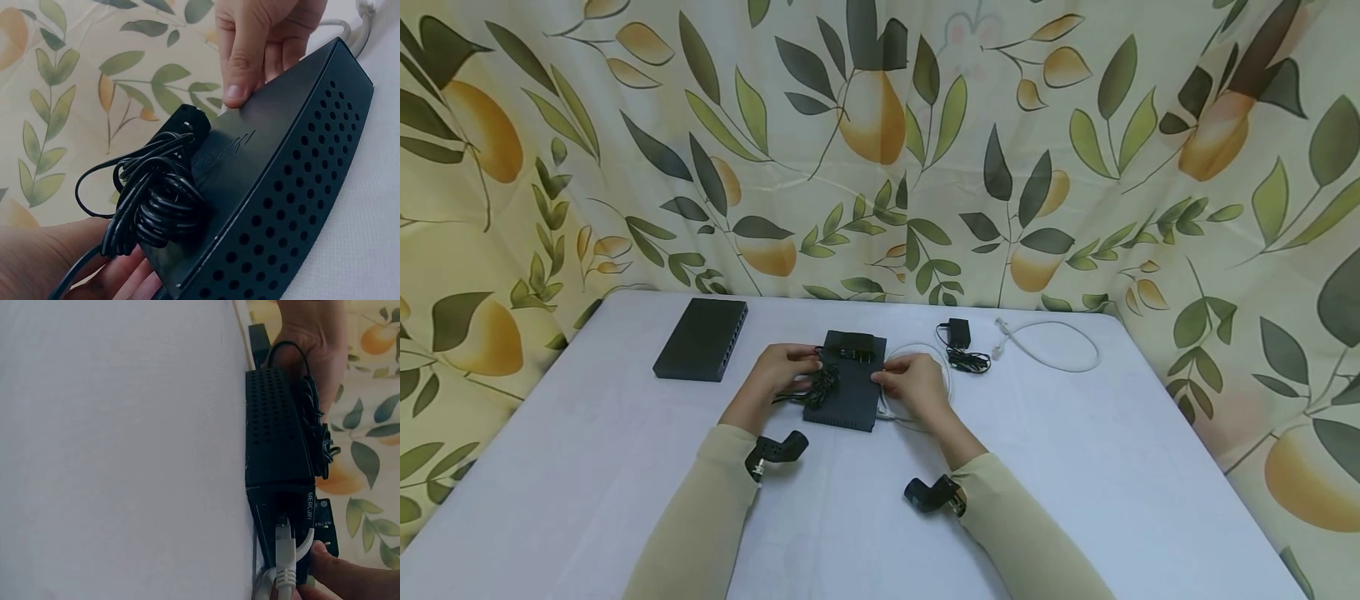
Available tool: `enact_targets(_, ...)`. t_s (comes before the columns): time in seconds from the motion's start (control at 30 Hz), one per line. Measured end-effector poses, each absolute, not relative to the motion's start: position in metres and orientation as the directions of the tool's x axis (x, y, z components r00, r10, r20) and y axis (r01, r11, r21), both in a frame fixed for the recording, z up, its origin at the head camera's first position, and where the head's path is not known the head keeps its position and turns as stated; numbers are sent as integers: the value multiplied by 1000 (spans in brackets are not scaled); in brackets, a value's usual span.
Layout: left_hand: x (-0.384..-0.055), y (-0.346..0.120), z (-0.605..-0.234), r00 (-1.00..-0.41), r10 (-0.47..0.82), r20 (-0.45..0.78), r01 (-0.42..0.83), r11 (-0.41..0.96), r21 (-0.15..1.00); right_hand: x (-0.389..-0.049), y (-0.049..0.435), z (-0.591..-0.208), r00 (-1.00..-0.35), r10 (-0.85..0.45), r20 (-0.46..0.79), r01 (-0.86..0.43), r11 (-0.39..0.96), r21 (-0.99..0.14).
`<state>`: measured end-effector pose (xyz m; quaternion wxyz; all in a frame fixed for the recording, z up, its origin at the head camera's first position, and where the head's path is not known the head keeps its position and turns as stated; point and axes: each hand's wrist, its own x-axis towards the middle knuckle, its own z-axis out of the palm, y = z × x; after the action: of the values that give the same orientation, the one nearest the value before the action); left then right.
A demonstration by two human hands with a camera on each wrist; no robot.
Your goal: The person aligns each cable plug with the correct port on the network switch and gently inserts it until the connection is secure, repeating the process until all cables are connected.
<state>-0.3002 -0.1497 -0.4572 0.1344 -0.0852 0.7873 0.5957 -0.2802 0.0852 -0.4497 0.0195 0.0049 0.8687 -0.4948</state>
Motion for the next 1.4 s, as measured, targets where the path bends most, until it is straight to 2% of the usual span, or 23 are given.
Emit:
enact_targets(0.33,-300,-153,-458,-951,-6,-308,-300,252,920,-287,77,-452,-998,2,-65,59,453,-889)
enact_targets(1.03,-325,-173,-455,-953,-112,-283,-304,286,909,-321,44,-452,-991,-8,-131,119,378,-918)
enact_targets(1.4,-337,-183,-447,-951,-68,-301,-308,266,914,-341,32,-452,-984,-10,-175,162,343,-925)
